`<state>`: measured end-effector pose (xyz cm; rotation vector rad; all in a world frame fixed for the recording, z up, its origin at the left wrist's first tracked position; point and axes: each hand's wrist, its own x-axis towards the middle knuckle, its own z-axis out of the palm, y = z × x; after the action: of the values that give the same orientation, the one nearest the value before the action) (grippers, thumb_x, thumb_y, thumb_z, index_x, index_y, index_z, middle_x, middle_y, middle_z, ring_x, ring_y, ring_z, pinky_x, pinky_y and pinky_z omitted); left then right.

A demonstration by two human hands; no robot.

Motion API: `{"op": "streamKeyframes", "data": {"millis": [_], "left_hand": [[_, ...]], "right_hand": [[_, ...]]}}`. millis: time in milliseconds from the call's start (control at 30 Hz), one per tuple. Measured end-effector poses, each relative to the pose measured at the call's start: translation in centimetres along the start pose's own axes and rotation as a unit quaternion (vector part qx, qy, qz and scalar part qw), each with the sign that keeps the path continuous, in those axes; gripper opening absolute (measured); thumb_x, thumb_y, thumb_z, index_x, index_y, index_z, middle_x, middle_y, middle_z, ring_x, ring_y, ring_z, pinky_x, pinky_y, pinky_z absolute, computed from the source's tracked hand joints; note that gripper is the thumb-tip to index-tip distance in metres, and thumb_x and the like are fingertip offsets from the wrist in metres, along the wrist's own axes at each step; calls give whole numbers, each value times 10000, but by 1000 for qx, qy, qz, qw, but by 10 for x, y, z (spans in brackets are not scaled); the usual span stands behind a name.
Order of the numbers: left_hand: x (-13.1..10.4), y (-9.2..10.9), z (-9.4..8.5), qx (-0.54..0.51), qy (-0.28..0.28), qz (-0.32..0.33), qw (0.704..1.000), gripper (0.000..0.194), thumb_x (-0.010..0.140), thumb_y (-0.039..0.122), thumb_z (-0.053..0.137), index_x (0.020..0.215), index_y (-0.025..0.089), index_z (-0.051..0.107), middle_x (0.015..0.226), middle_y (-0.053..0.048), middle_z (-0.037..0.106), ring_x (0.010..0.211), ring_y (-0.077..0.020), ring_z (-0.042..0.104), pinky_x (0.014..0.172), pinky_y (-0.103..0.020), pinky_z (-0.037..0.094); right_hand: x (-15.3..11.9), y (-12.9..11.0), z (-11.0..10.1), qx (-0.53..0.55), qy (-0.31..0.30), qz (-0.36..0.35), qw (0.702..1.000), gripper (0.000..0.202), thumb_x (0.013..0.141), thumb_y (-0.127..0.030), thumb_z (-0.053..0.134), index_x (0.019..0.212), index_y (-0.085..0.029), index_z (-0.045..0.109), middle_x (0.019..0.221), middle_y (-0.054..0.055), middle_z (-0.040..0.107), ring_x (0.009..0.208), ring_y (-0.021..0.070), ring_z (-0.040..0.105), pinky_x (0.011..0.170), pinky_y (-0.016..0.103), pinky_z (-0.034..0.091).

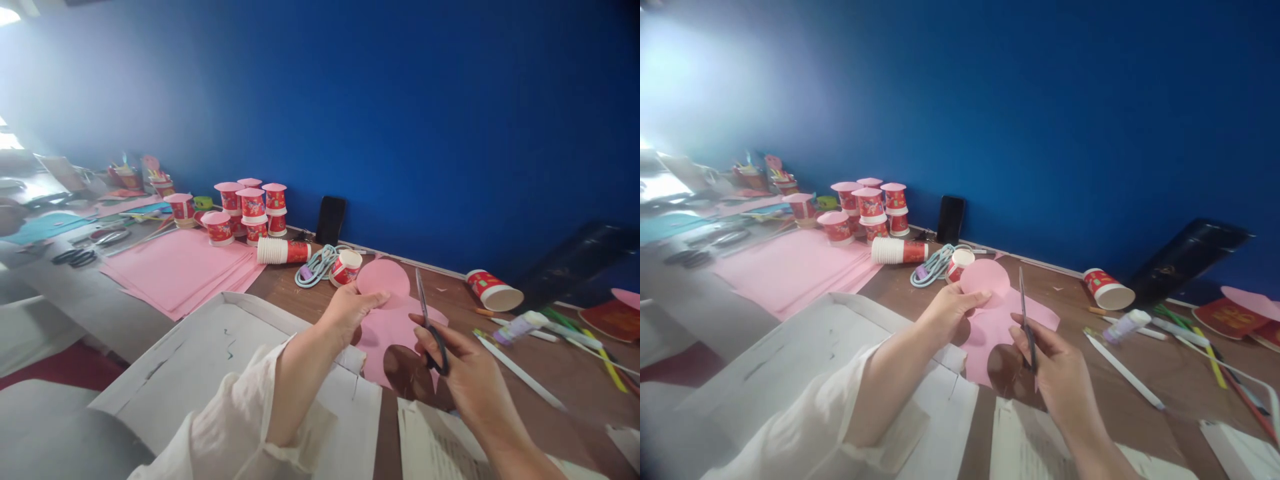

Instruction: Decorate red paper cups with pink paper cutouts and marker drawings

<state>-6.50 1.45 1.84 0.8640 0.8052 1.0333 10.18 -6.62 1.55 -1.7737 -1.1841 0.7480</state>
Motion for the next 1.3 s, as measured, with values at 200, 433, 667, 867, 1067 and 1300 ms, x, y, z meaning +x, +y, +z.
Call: {"op": "streamKeyframes", "data": {"millis": [200,433,667,867,1067,1300], "left_hand": [[6,-2,-1,-44,17,-35,998,372,511,340,843,731,153,608,586,49,496,499,-56,350,489,-228,296],[9,-10,-1,-50,7,-55,997,416,482,302,847,802,142,634,635,33,538,511,-55,368,494,-224,310],[15,-24,0,-31,5,-51,998,439,477,315,873,824,158,654,660,15,591,552,-74,450,539,-226,328],[15,-25,-1,-12,8,-52,999,414,489,330,878,799,163,660,619,14,594,569,-97,496,562,-236,349],[13,-22,1,-18,-6,-38,999,445,488,371,880,812,149,671,679,-13,644,602,-100,521,572,-235,343],[10,-17,2,-45,-22,-31,998,490,494,375,877,883,142,692,846,-50,696,698,-106,573,642,-235,374]], "right_hand": [[14,20,8,-53,-9,-17,998,586,700,-556,718,1176,-214,727,834,40,760,795,244,695,685,294,513],[16,31,10,28,-24,-23,999,636,704,-507,756,1265,-220,667,941,33,755,797,212,686,705,275,529],[13,34,15,99,-41,-14,994,692,707,-503,769,1312,-196,631,976,51,745,765,201,678,675,266,543],[9,27,14,108,-41,0,993,686,701,-547,762,1275,-186,656,866,42,740,712,200,668,622,266,528],[4,11,12,119,-37,30,992,696,657,-572,774,1220,-171,695,768,35,719,602,180,632,539,262,489],[2,16,13,208,-89,58,972,732,672,-546,781,1281,-164,650,674,8,636,562,160,568,506,273,454]]}}
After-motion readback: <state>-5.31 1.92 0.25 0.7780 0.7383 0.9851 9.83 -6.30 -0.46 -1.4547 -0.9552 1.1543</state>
